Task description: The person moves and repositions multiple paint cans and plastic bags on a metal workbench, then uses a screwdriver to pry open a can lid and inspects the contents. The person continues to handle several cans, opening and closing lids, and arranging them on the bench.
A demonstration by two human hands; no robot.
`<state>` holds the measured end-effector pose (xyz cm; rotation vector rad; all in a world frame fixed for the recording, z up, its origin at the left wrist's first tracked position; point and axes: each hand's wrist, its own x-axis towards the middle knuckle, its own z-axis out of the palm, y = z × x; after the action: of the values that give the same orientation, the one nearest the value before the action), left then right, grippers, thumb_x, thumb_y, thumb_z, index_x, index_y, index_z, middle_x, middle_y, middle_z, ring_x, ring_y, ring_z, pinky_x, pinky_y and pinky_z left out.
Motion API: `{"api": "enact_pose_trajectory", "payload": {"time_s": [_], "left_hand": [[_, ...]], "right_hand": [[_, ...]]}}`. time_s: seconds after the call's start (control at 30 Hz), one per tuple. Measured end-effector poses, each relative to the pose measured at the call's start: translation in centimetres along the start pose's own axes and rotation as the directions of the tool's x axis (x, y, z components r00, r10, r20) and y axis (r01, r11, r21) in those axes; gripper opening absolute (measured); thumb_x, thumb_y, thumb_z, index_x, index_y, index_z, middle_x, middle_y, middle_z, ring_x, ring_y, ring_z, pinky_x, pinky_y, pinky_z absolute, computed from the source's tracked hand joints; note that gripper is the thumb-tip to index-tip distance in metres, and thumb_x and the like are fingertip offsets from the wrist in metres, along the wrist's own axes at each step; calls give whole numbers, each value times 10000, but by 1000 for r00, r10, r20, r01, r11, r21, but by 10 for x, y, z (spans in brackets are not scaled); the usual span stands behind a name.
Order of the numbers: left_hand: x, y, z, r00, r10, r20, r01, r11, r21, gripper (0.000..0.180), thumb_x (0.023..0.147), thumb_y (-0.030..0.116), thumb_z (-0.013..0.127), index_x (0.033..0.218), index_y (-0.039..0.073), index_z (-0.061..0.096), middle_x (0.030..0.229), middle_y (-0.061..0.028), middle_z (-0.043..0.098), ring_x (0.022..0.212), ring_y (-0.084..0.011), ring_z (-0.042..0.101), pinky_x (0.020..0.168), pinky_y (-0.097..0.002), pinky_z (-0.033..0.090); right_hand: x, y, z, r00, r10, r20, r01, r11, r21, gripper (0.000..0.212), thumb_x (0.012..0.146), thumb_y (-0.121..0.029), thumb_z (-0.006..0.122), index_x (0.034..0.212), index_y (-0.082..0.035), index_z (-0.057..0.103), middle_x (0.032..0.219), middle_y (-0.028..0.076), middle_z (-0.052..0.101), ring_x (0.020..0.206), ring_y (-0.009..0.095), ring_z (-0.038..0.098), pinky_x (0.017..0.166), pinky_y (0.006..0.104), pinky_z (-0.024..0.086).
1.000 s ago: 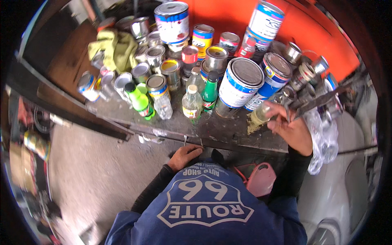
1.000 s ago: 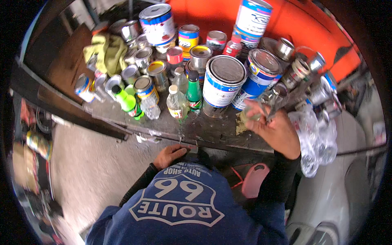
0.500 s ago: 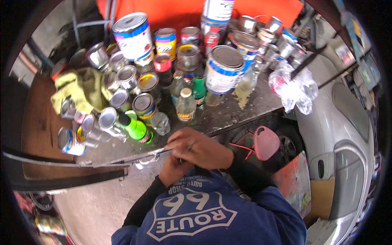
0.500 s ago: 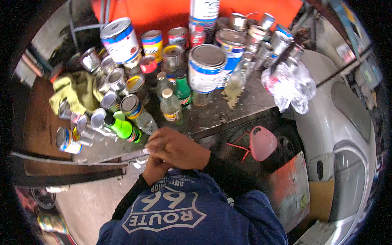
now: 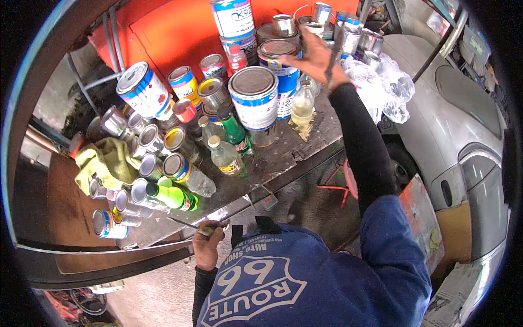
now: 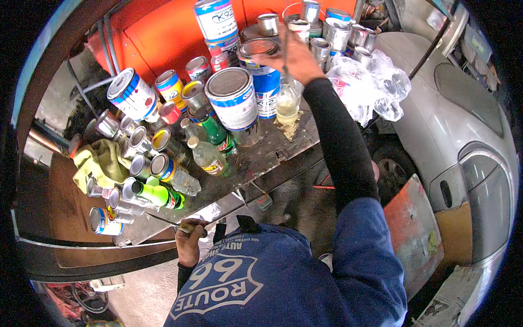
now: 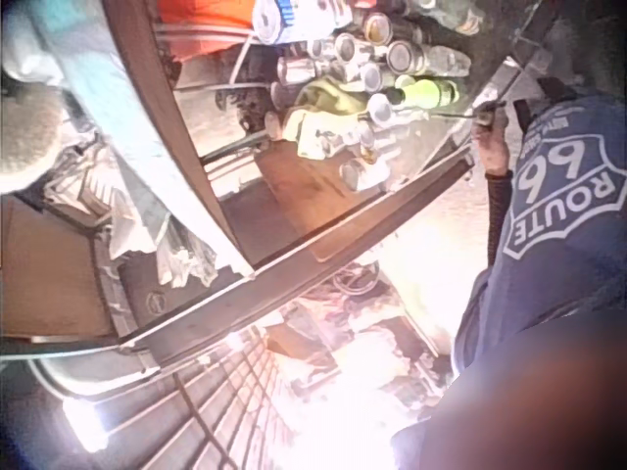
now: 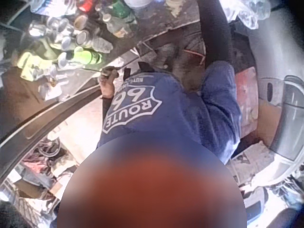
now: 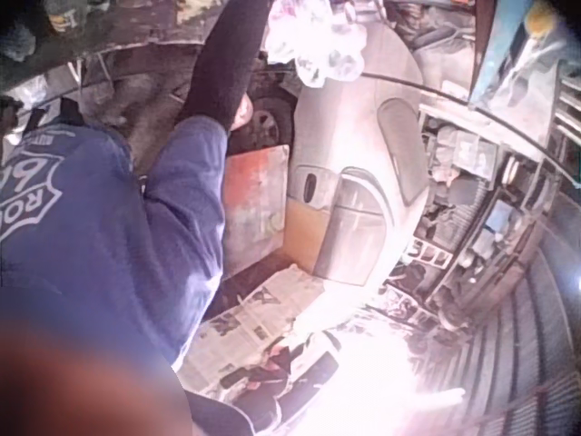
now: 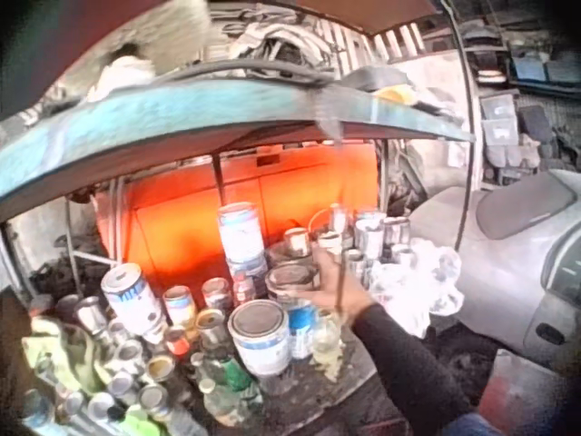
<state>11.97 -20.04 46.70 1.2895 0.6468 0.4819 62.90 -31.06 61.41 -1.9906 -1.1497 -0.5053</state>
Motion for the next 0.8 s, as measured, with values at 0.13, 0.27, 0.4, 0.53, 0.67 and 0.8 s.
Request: {"api": "enact_pose_trajectory", "payload": {"time_s": [0.13,0.27,0.4,0.53,0.67,0.8], "left_hand": [[2,3,25,999,44,-10,-43,995,91,172,932,53,694,1095,10,666,1017,-58,725,854,-95,613,776,-244,499],[2,1,40,999,37,-15,-36,994,101,153,931,48,684,1081,20,687,1032,-59,728,878,-98,620,800,-257,498],[1,-6,45,997,59,-45,-53,992,112,191,920,64,709,1096,4,669,1023,-98,730,853,-126,631,797,-283,509],[2,-9,49,999,45,-10,-44,995,85,162,926,52,693,1081,8,681,997,-59,726,890,-114,635,824,-274,512],[1,-9,48,999,29,-16,-28,994,103,180,922,46,697,1094,3,667,1024,-74,727,884,-117,638,819,-273,515],[2,-8,44,999,-12,-38,16,995,102,192,917,41,697,1102,2,662,1041,-84,727,893,-118,632,826,-270,510]], "right_hand": [[37,9,39,969,55,241,-58,998,5,1339,629,-721,814,1564,65,264,1456,351,499,1377,475,475,1150,439,414],[43,10,52,966,126,227,-121,992,-36,1272,647,-717,807,1536,61,336,1414,331,550,1300,444,564,1106,417,460],[53,8,28,980,195,-27,-172,914,368,1097,666,-596,870,1426,79,458,1214,273,694,1131,365,687,1016,374,522],[60,7,-32,965,230,-126,-60,660,748,1186,698,-439,919,1484,174,276,1270,176,701,1165,234,667,993,310,528],[16,39,-114,958,278,-75,-220,874,433,1122,774,-411,873,1539,131,256,1337,212,644,1238,244,616,1054,331,476],[-47,84,-104,956,278,-89,-267,956,123,1129,706,-521,893,1499,90,371,1207,220,711,1076,233,705,967,325,529]]}}
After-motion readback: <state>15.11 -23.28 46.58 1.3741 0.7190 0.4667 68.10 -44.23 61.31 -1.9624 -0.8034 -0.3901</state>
